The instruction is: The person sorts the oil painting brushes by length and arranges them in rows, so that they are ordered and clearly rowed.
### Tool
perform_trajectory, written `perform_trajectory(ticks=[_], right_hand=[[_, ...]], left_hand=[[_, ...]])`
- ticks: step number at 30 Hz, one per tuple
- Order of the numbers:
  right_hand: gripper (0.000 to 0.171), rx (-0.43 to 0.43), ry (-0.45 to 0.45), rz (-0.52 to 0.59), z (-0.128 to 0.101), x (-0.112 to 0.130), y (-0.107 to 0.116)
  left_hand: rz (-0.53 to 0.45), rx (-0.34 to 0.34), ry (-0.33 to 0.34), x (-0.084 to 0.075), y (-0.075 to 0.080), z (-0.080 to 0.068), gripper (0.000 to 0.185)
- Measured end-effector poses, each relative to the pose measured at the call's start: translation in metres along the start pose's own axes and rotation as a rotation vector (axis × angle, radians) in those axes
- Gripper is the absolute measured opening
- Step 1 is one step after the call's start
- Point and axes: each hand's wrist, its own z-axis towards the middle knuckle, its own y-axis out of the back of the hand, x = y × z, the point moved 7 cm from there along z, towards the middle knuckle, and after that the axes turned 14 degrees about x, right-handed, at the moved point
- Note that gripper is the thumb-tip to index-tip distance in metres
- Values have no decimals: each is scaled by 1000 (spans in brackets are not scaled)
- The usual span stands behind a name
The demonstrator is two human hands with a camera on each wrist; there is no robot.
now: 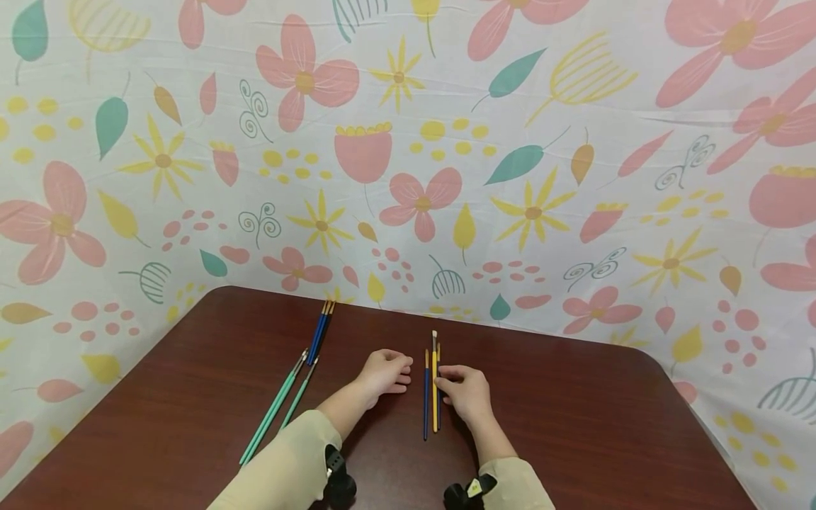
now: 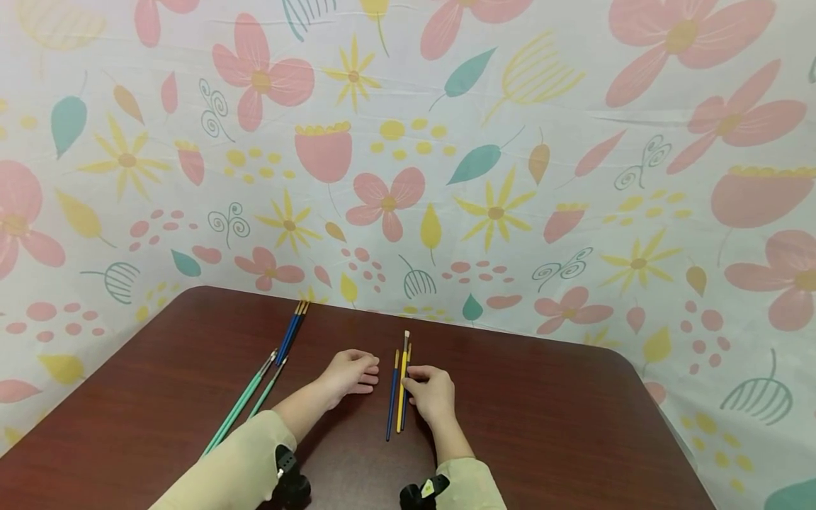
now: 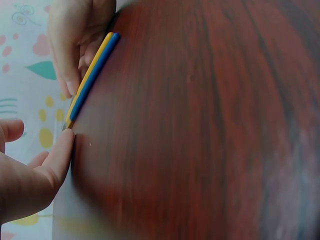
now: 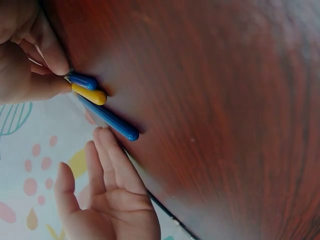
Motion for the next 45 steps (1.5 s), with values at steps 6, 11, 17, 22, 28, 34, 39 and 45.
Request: perform_trajectory(ticks=[6,11,17,22,28,34,39,45], right_hand=[[25,-11,5,-10,0,0,1],[24,-14,1,-16,1,1,1],[25,-2,8,-19,0,3,0],[25,5,-5,-19,0,3,1],[24,-3,-15,-12,0,1,2],[23,-5,4,-9,0,2,1],[24,4,17,-15,-1,3,0],[25,-3,32,-21,-1,5,0]], left_hand=[[-32,-1,2,2,-13,5,37],[-37,-6,11,1,-25,7,36],[-32,-24,22,-1,-33,8,32],[-57,-38,40,-2,-34,8,35],[-68,-69,74,-1,-37,12,33],[43,-80,76,-6,-40,13,25],[202,-60,47,-11,-42,11,26],[408,-48,-3,-17,-44,8,29]])
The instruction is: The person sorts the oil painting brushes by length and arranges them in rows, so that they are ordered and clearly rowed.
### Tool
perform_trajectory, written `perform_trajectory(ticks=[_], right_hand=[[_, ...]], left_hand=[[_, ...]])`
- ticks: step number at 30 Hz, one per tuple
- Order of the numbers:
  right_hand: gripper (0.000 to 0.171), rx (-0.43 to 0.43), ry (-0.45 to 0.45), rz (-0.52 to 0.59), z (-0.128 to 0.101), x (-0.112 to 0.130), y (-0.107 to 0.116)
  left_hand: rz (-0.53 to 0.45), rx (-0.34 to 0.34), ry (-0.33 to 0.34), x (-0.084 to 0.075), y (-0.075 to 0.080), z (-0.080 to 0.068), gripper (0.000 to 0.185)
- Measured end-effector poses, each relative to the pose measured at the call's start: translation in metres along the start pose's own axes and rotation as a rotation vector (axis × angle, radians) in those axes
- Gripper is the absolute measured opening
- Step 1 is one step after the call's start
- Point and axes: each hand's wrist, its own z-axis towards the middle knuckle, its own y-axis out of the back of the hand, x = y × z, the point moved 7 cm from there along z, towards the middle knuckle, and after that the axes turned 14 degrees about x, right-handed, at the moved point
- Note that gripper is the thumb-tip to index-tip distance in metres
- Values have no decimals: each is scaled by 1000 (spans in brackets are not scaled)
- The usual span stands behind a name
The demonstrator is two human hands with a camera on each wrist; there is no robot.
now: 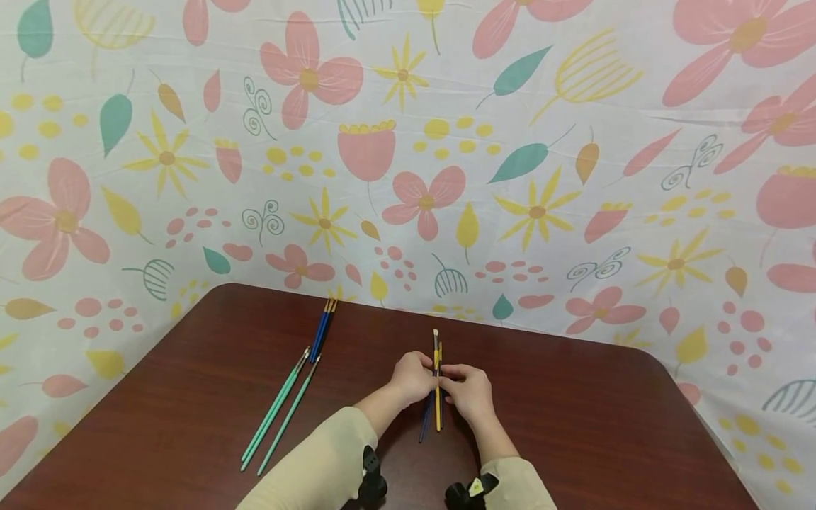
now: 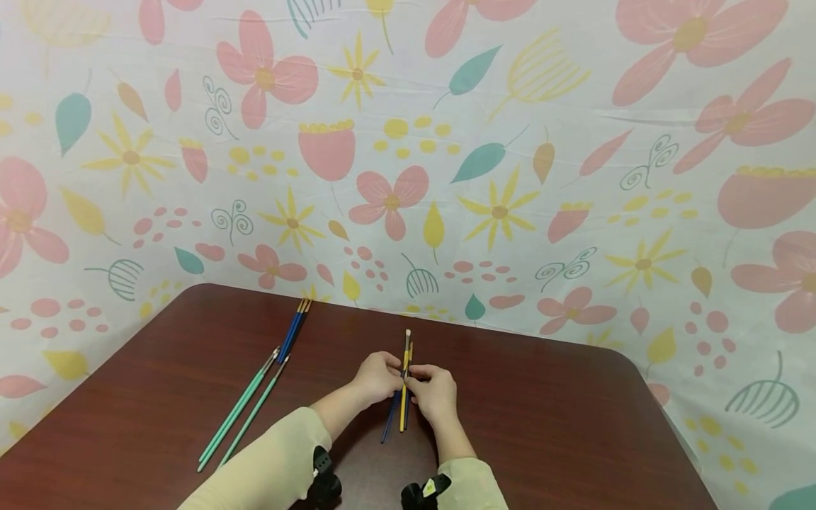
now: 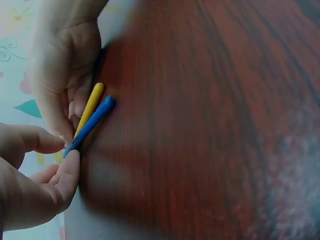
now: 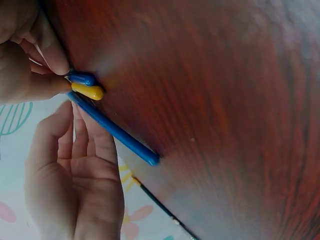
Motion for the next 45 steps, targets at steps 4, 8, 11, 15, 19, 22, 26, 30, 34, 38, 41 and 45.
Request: perform_trajectory(ticks=[4,8,11,15,19,22,26,30,34,38,41,45], right_hand=[[25,-3,-3,0,0,0,0],[24,-7,-2,3,0,-1,1],[24,-7,-3,-1,1,-1,1],[24,-4,-9,0,1,-2,1],[24,-2,-12,-2,2,-2,-1],[24,-1,-15,1,2,-2,-2],[24,6,-27,3,2,-4,-3],[23,-13,-38,7,2,-4,-2],[23,-20,-26,0,0,-3,0],[23,2,-30,-8,-2,-5,-3],[23,6,-26,-2,-3,-4,-3],[23,10,-12,9,-3,-2,-2]], left_hand=[[88,-32,-8,-1,1,1,29],[118,-51,6,0,2,3,30],[113,-49,15,1,3,3,29],[67,-19,9,4,3,2,30],[-40,31,0,11,5,0,30],[-110,64,-12,17,7,-3,30],[-159,90,-21,25,11,-6,32],[-195,92,-35,30,15,-8,33],[-206,88,-44,29,16,-9,34],[-219,83,-32,30,20,-13,36],[-218,73,-33,29,27,-13,37],[-206,43,-48,24,42,-12,39]])
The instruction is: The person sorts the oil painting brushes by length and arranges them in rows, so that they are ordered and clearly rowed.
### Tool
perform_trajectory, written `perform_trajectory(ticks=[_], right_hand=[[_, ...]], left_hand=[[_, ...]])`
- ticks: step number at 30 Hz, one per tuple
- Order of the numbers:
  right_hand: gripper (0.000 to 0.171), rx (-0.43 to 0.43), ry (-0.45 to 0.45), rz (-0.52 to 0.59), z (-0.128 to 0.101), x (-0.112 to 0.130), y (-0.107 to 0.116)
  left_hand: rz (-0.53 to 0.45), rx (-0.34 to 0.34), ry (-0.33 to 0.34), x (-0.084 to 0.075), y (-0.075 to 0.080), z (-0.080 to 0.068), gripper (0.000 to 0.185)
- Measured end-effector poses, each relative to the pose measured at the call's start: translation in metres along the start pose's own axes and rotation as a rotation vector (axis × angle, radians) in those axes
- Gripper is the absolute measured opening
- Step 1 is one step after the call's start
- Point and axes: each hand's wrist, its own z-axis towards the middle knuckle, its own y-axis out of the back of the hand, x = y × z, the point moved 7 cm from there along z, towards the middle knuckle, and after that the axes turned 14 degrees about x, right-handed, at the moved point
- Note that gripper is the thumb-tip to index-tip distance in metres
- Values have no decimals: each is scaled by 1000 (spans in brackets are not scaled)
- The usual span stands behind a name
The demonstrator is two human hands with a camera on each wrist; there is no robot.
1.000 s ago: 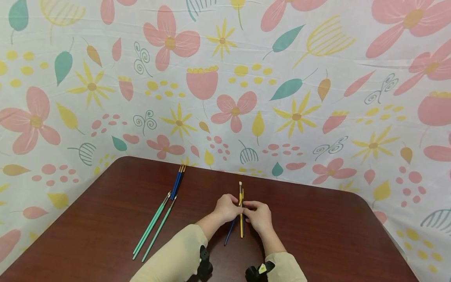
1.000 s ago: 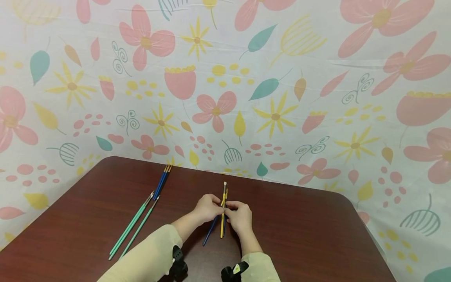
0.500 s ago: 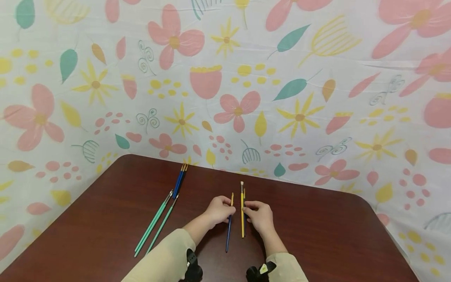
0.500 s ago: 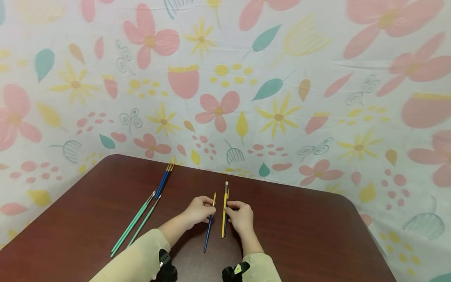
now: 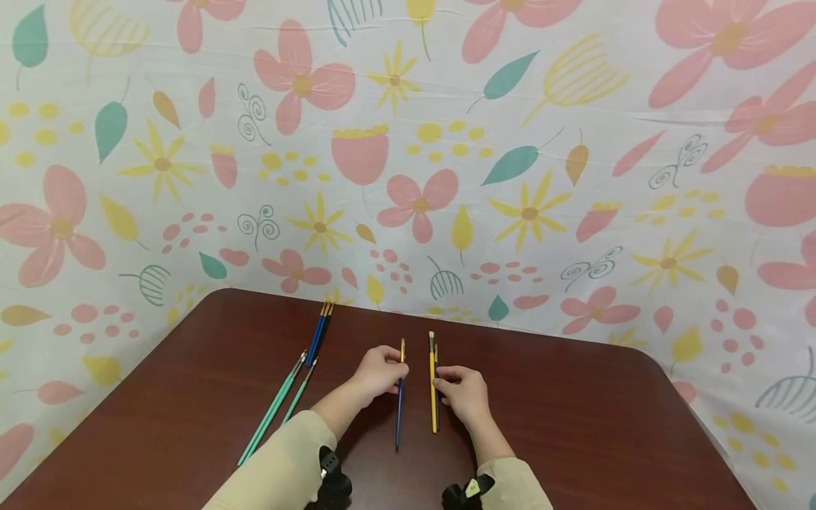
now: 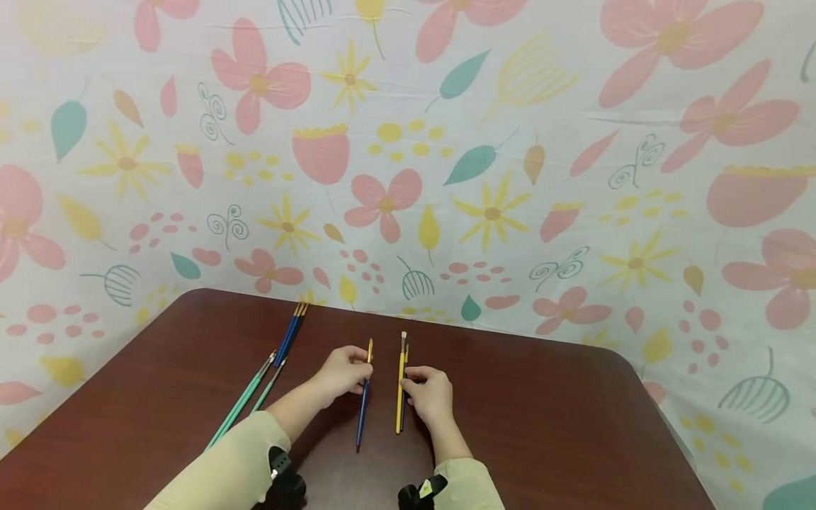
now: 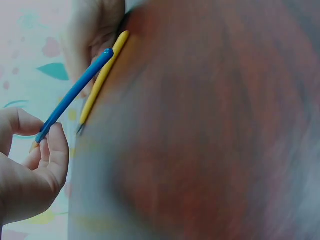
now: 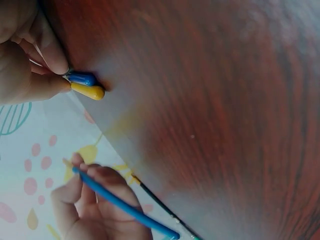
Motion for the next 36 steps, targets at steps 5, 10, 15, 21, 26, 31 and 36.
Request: perform_trajectory(ticks=[5,10,15,21,26,31,36], right_hand=[[23,12,-1,5,0,1,0],[23,7,2,7,0,0,0],[23,0,8,4,1,0,0],[23,2,3,-2,2,-1,0],[23,6,-7,-1,2,-2,0],[22,4,-6,2,2,-2,-1],[22,7,-10,7,2,0,0]], left_hand=[[-22,-30,-15,-7,20,-2,41],[-31,-62,-20,-10,37,-6,39],[-44,-105,-8,-12,54,-10,38],[-25,-142,5,-12,73,-14,37],[-49,-143,45,-8,87,-16,38],[-53,-135,54,-9,104,-20,39],[-68,-128,66,-11,120,-27,43]])
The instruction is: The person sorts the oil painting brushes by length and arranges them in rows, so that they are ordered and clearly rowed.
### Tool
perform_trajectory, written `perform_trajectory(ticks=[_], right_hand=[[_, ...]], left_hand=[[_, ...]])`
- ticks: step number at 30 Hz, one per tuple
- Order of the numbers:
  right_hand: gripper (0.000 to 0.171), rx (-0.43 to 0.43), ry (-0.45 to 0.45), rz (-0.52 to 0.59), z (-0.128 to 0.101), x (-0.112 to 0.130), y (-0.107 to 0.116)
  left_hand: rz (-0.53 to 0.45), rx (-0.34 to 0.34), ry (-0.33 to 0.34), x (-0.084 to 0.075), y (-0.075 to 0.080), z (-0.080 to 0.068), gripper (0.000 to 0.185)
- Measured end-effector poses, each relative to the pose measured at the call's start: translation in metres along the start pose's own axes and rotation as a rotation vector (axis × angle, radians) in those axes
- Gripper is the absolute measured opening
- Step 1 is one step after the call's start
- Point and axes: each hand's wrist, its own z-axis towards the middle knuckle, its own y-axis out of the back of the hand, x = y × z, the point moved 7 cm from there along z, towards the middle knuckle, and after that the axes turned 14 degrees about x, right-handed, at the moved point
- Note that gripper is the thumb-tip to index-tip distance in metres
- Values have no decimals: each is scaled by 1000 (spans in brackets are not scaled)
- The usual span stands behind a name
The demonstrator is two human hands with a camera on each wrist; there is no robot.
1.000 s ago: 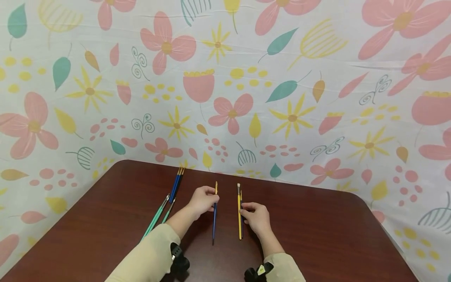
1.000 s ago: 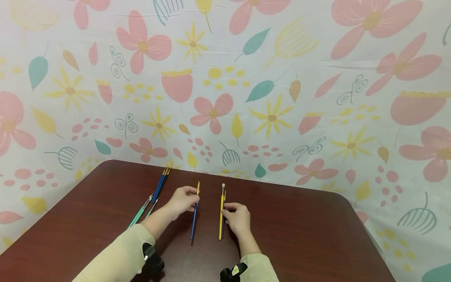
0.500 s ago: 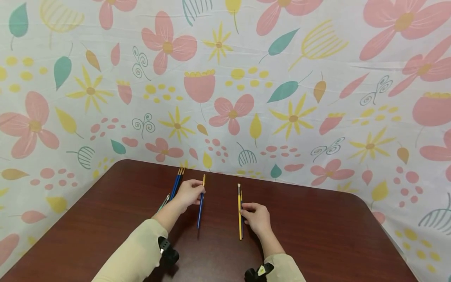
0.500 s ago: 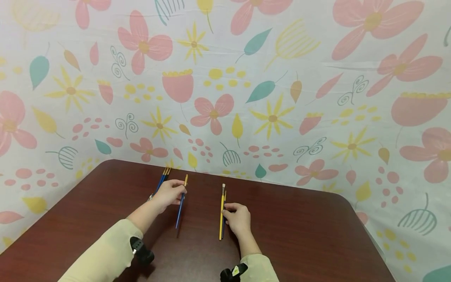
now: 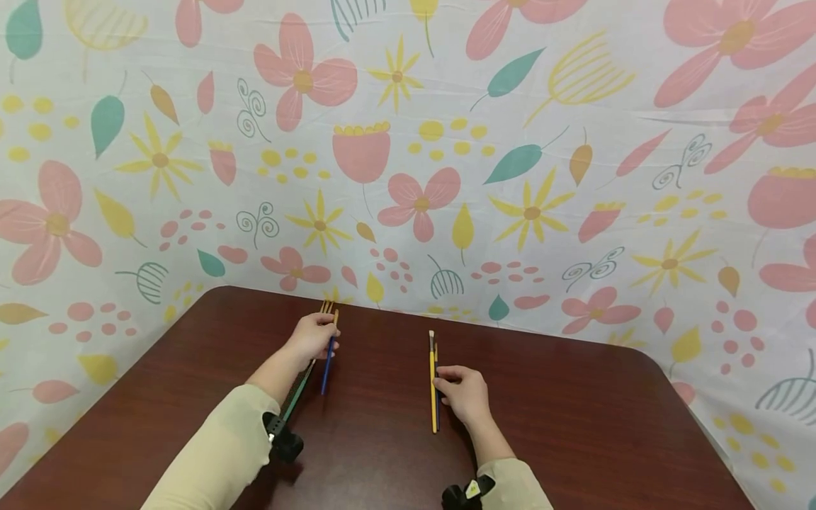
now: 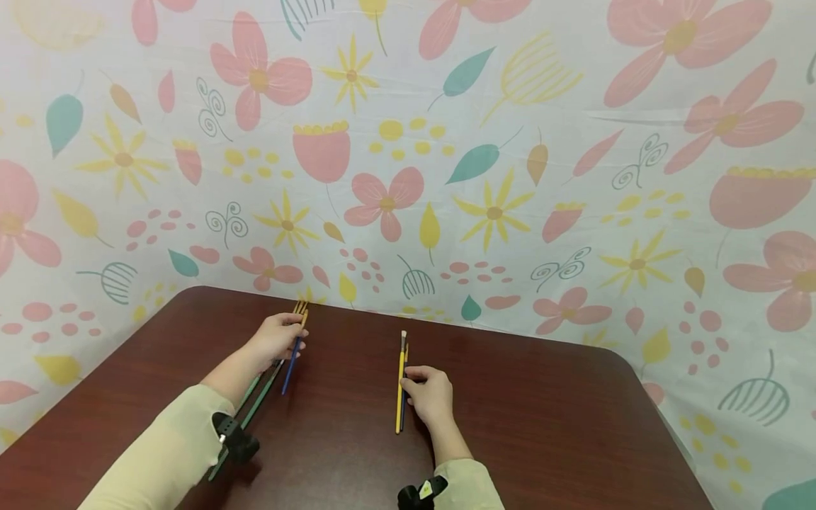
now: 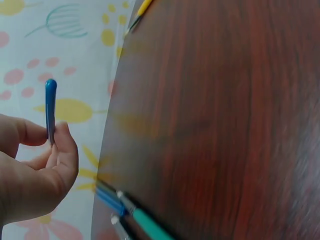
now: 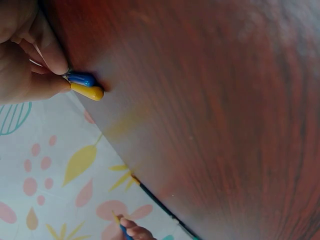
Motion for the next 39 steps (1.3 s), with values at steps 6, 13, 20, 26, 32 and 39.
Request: perform_trajectory(ticks=[6,13,20,26,32,39], right_hand=[[23,-3,0,4,-1,2,0],[22,-4,-3,-6,0,2,0],[22,-6,0,-2,2,2,0],[22,-13,2,-7,1,3,1],[23,-17,2,-2,2,2,1],[23,-15,-8,-1,2,-1,-1]], left_hand=[[16,-24,39,5,23,2,44],[-4,-121,33,8,52,4,41],[-33,-175,63,10,72,8,42],[0,-175,52,8,78,14,45],[85,-266,15,6,84,23,37],[140,-387,36,9,89,32,28]])
